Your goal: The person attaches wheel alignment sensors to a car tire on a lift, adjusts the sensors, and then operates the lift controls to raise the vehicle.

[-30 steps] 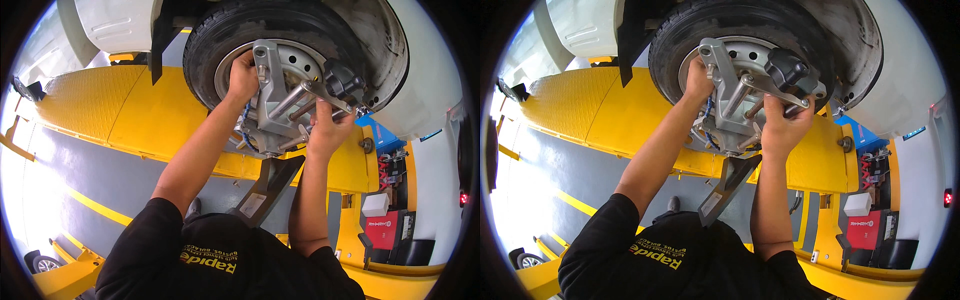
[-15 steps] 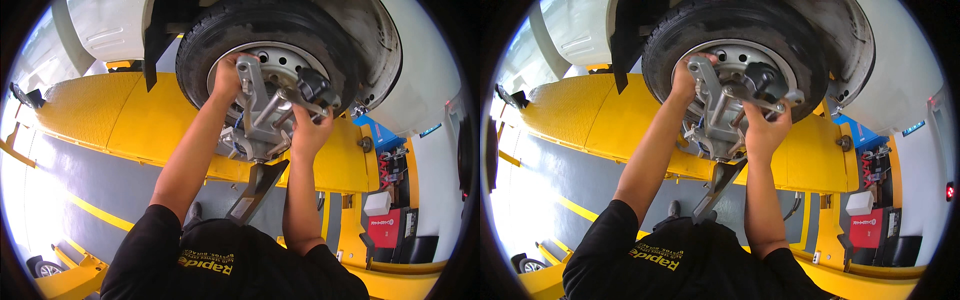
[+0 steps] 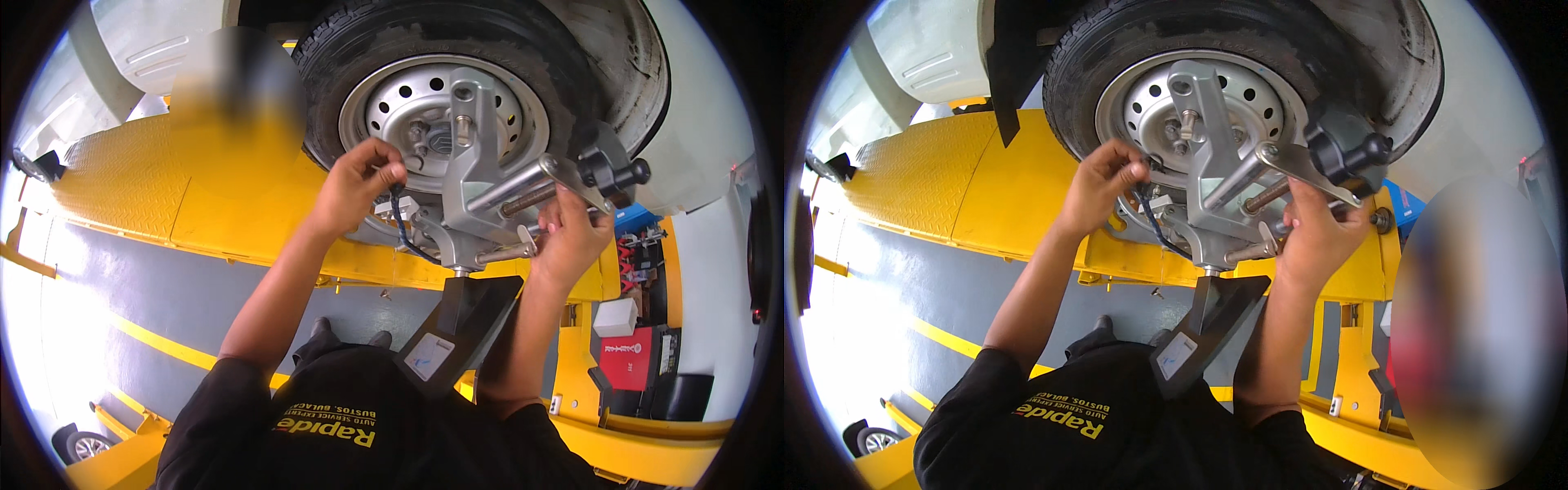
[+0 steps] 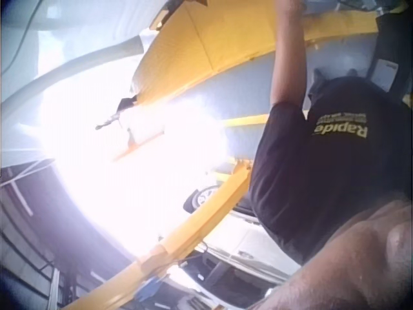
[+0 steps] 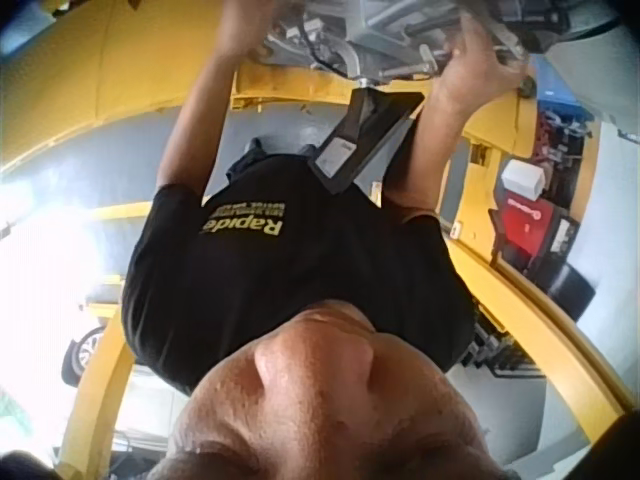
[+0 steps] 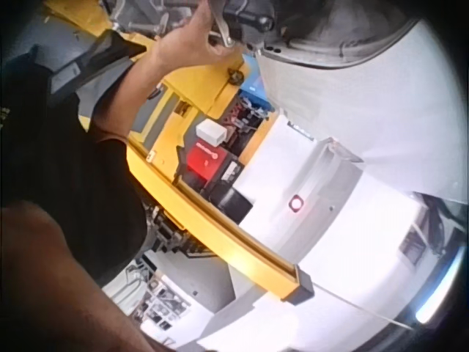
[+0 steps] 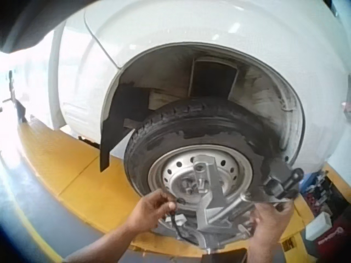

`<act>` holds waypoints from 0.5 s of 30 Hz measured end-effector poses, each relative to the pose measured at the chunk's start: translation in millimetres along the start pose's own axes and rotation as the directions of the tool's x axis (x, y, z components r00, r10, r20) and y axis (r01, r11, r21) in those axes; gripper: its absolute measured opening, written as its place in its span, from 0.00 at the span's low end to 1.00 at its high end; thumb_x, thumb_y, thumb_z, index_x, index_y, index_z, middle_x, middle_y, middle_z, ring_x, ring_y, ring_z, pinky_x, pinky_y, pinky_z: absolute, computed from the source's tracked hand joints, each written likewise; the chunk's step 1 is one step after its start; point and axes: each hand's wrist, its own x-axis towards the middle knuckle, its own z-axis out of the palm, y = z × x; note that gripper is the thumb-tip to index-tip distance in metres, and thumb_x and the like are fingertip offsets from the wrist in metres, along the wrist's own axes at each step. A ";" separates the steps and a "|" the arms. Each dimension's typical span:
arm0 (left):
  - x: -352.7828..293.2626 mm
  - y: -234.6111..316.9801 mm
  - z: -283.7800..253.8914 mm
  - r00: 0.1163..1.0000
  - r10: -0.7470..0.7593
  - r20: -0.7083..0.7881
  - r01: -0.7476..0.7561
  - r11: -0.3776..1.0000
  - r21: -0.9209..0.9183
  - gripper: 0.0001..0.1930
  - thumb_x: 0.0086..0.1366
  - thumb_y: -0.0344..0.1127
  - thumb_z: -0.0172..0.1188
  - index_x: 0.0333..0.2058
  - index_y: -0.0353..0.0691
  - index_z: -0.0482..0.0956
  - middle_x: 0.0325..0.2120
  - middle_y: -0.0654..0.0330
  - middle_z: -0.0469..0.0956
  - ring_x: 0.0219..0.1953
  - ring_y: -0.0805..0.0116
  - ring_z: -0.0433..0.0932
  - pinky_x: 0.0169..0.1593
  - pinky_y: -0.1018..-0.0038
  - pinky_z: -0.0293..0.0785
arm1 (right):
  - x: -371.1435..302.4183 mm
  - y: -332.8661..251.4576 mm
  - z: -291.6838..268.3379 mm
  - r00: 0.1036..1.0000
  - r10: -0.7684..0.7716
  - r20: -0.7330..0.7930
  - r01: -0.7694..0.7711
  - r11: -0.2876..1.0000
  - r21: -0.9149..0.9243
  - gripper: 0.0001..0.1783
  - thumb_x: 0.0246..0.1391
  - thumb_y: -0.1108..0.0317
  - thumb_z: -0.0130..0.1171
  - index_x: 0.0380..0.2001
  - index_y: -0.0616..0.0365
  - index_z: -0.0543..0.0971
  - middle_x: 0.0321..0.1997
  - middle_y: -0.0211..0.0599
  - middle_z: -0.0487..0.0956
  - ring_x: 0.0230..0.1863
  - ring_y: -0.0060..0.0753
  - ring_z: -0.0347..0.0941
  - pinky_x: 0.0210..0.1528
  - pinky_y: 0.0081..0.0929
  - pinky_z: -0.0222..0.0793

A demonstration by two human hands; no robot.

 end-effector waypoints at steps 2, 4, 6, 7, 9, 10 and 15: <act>-5.1 -2.8 4.2 0.998 0.003 0.068 -0.004 1.000 0.003 0.09 0.67 0.35 0.61 0.40 0.38 0.73 0.33 0.64 0.78 0.37 0.77 0.77 0.40 0.78 0.76 | -3.4 -16.8 -2.1 0.999 -0.052 0.016 0.052 0.998 -0.023 0.07 0.48 0.75 0.64 0.30 0.61 0.76 0.16 0.26 0.69 0.13 0.15 0.57 0.18 0.20 0.54; -12.1 -3.6 5.3 0.984 -0.046 0.172 0.046 0.999 0.001 0.08 0.66 0.33 0.61 0.40 0.36 0.75 0.34 0.64 0.78 0.38 0.77 0.77 0.42 0.78 0.75 | -15.1 -30.5 -1.7 0.995 -0.103 0.007 0.103 0.994 -0.046 0.07 0.49 0.75 0.62 0.32 0.61 0.75 0.16 0.25 0.66 0.13 0.15 0.55 0.19 0.19 0.54; -17.8 -11.6 6.8 0.971 -0.001 0.238 0.006 1.000 -0.021 0.08 0.65 0.32 0.63 0.38 0.36 0.75 0.32 0.65 0.78 0.37 0.78 0.75 0.43 0.77 0.74 | -29.6 -49.6 5.6 0.989 -0.142 -0.040 0.139 0.987 -0.083 0.07 0.50 0.75 0.62 0.32 0.61 0.74 0.16 0.24 0.66 0.14 0.15 0.55 0.19 0.19 0.54; -20.4 -12.4 8.0 0.965 0.038 0.260 -0.030 0.999 -0.035 0.08 0.63 0.32 0.65 0.37 0.35 0.76 0.31 0.66 0.79 0.36 0.79 0.74 0.44 0.77 0.72 | -37.0 -56.8 9.5 0.985 -0.163 -0.054 0.157 0.983 -0.099 0.07 0.50 0.75 0.62 0.33 0.61 0.74 0.16 0.24 0.65 0.14 0.15 0.55 0.19 0.19 0.54; -26.5 -7.5 7.0 0.934 -0.003 0.356 0.023 0.998 -0.053 0.06 0.65 0.29 0.62 0.38 0.36 0.76 0.34 0.63 0.78 0.39 0.76 0.76 0.49 0.76 0.72 | -52.4 -66.7 10.6 0.975 -0.188 -0.123 0.164 0.969 -0.182 0.06 0.50 0.75 0.62 0.31 0.61 0.74 0.15 0.23 0.63 0.14 0.15 0.55 0.19 0.19 0.53; -29.0 -3.0 10.0 0.919 0.045 0.391 -0.044 0.999 -0.012 0.06 0.64 0.29 0.63 0.38 0.35 0.76 0.34 0.64 0.78 0.39 0.77 0.75 0.49 0.76 0.72 | -60.1 -73.1 5.8 0.971 -0.195 -0.141 0.165 0.966 -0.201 0.06 0.50 0.75 0.62 0.30 0.60 0.74 0.15 0.23 0.62 0.14 0.14 0.55 0.19 0.19 0.53; -48.7 5.4 23.5 0.765 -0.052 0.641 0.004 0.997 0.077 0.07 0.63 0.29 0.64 0.36 0.35 0.75 0.34 0.64 0.78 0.39 0.76 0.75 0.50 0.77 0.71 | -110.4 -111.3 -12.0 0.901 -0.255 -0.350 0.144 0.939 -0.313 0.07 0.49 0.77 0.62 0.26 0.60 0.73 0.14 0.22 0.60 0.13 0.15 0.55 0.18 0.20 0.52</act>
